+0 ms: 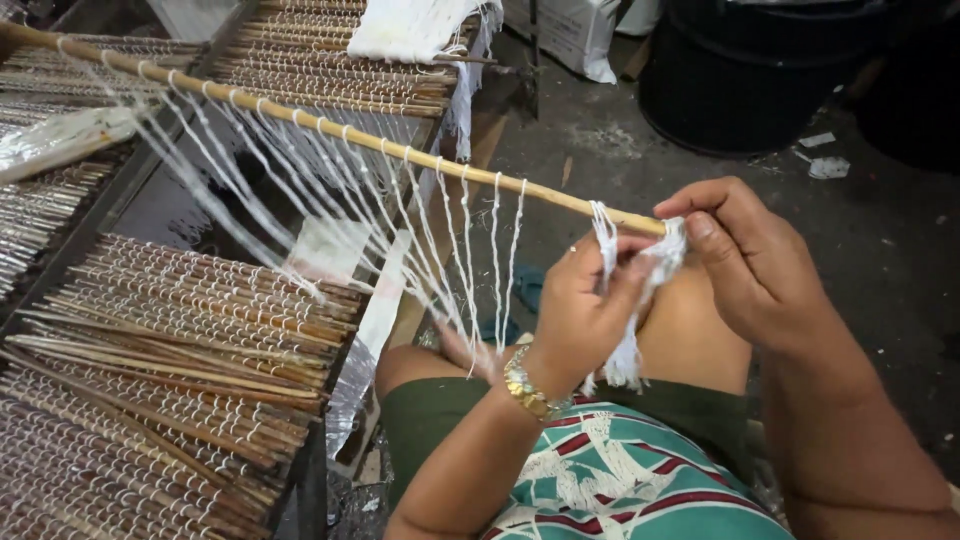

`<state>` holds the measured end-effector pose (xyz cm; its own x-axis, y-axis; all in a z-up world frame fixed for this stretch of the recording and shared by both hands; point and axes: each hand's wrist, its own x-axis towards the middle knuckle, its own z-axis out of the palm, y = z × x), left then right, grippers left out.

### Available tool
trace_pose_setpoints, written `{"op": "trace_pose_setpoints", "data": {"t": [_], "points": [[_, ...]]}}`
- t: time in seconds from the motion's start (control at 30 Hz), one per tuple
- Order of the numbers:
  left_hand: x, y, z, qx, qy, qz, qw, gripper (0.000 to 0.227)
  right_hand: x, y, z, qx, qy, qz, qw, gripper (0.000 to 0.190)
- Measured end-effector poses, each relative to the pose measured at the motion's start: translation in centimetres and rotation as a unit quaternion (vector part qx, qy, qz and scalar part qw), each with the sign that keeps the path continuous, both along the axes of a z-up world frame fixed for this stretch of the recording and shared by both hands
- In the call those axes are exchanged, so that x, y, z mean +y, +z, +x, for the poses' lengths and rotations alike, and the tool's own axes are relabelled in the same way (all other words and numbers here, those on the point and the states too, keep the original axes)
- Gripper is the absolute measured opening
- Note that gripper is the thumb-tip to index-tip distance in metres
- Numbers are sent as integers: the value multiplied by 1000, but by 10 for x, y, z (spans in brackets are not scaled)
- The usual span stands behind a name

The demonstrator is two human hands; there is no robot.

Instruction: Wrapping and looping white candle wicks onto a wooden stick for preparation.

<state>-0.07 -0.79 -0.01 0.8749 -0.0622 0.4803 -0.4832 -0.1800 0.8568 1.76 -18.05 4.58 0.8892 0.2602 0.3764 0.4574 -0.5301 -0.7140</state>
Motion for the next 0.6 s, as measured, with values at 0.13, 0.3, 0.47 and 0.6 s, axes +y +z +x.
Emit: {"op": "trace_pose_setpoints", "data": {"t": [0.13,0.3,0.47,0.6], "points": [[7,-2,3,7,-11,-77,997,19,-1,-5,3,5,15,8,1000,24],[11,-12,8,105,-49,-194,974,14,5,-5,3,-25,22,-25,999,24],[14,-19,11,121,-98,-401,903,17,9,5,1,-55,49,-17,997,26],[20,4,2,124,-56,-281,950,39,8,2,3,-41,36,-28,998,13]]}}
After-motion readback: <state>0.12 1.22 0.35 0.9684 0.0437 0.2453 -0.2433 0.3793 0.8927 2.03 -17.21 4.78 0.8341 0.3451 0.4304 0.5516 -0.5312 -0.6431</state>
